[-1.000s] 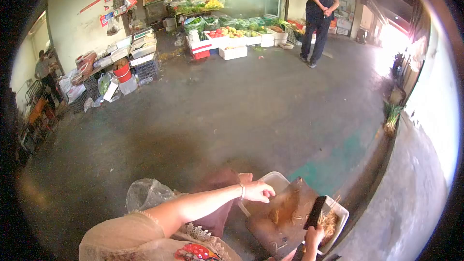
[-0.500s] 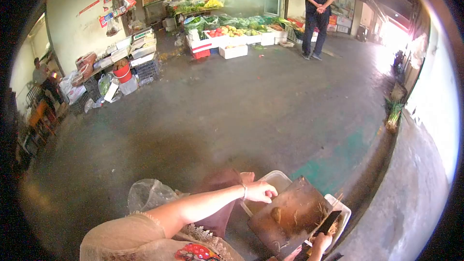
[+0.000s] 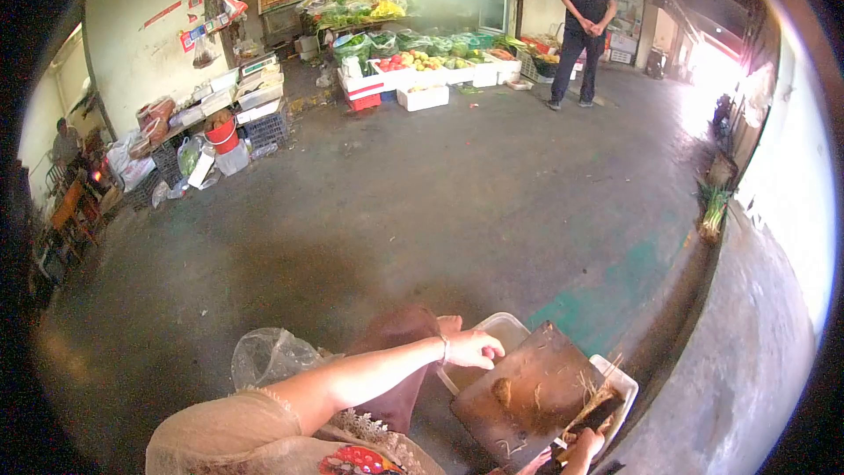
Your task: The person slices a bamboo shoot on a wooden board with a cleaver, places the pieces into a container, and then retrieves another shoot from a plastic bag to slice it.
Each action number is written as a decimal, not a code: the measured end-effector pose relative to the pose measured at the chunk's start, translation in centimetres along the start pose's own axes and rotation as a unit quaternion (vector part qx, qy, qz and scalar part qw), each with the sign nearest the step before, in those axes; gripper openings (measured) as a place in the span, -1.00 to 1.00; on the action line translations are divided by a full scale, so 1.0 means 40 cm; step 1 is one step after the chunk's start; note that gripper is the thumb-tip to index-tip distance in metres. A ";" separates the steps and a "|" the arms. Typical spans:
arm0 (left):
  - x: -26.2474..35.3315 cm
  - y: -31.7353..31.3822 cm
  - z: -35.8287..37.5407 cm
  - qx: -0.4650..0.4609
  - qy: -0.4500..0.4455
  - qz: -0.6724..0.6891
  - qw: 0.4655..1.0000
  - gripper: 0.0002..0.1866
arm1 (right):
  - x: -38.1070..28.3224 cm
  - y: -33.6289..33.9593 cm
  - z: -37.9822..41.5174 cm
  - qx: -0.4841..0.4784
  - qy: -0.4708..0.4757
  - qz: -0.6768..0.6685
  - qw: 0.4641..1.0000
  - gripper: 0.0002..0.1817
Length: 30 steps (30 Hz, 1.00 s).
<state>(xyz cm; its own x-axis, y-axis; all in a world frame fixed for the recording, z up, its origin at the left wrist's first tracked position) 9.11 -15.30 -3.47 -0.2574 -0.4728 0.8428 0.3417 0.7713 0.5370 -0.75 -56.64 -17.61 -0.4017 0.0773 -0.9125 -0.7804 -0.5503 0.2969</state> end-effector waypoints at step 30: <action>0.062 0.042 0.022 -0.039 -0.002 -0.171 0.984 -0.56 | 0.146 -0.181 0.157 -0.091 -0.462 -0.332 0.817 -0.71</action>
<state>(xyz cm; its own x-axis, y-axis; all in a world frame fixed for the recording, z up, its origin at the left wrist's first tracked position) 8.26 -14.80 -0.53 -0.3724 -0.6982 0.6115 0.3029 0.5313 0.7911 -0.45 -46.99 -23.34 -0.1748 0.9580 -0.2275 -0.9229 -0.2400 -0.3012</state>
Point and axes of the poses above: each hand's wrist, its own z-axis away from the middle knuckle, its own y-axis out of the back of the hand, x = y × z, the point moved 7 cm from there along -z, towards the middle knuckle, and after that the axes turned 13 degrees about x, right-handed, at the moved point
